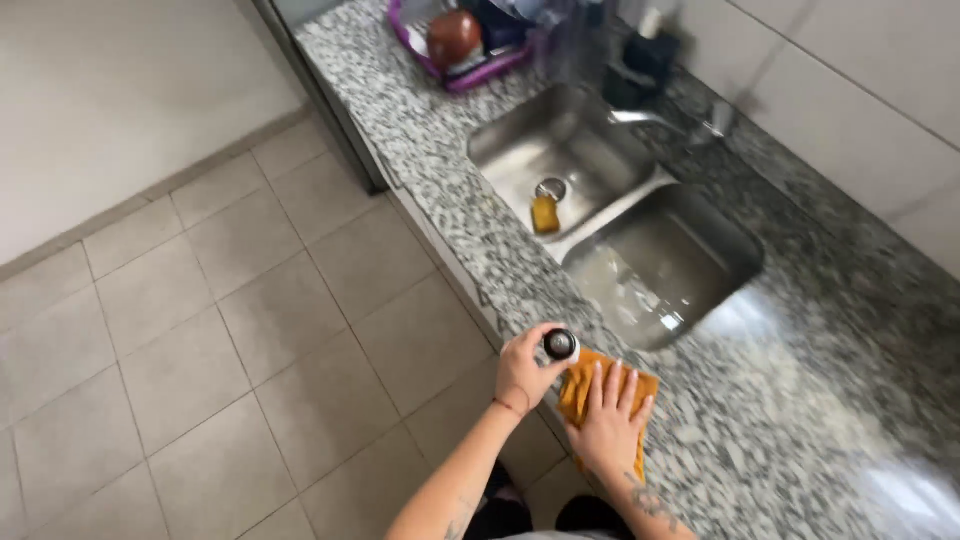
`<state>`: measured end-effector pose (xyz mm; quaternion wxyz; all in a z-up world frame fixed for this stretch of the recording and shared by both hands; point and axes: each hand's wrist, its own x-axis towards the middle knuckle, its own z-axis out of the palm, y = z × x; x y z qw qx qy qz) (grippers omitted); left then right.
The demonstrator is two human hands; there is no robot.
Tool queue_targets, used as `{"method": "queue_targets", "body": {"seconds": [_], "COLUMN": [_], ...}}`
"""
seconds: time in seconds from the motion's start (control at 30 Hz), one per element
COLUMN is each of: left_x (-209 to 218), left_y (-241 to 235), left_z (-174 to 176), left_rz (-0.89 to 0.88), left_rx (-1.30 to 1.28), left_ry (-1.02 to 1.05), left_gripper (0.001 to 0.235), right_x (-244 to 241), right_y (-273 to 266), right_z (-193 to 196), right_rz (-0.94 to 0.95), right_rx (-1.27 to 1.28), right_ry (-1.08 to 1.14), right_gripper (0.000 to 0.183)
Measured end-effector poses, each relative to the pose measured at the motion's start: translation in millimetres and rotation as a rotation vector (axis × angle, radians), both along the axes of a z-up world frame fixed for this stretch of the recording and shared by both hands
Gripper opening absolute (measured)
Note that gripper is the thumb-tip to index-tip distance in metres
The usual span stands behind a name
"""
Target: The person wipes down the kitchen granite countertop with an orange cloth, rinses the cloth in the sink, and continues cleaning.
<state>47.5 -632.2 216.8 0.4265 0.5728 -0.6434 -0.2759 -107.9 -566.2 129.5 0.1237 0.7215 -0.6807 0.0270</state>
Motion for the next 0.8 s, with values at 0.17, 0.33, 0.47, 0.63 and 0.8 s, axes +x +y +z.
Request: {"method": "queue_targets", "body": {"seconds": [0.17, 0.33, 0.47, 0.63, 0.8], "left_x": [100.6, 190.1, 260.5, 351.2, 438.4], "left_y": [-6.7, -25.4, -63.6, -136.6, -200.4], "left_z": [53.5, 62.4, 54.1, 55.8, 43.6], "left_rz": [0.036, 0.169, 0.299, 0.38, 0.449], "left_rx": [-0.018, 0.01, 0.134, 0.16, 0.123], "left_ry": [0.081, 0.176, 0.173, 0.211, 0.281], "left_gripper": [0.04, 0.038, 0.041, 0.039, 0.041], "right_x": [89.0, 201.2, 286.8, 382.7, 453.1], "right_y": [-106.8, -227.1, -333.1, -458.1, -559.6], "right_z": [5.6, 42.8, 39.9, 44.7, 50.5], "right_rz": [-0.015, -0.009, 0.003, 0.032, -0.046], "right_rx": [0.152, 0.341, 0.361, 0.27, 0.304], "right_ry": [-0.119, -0.22, -0.239, -0.357, -0.369], "right_gripper": [0.112, 0.113, 0.111, 0.117, 0.114]}}
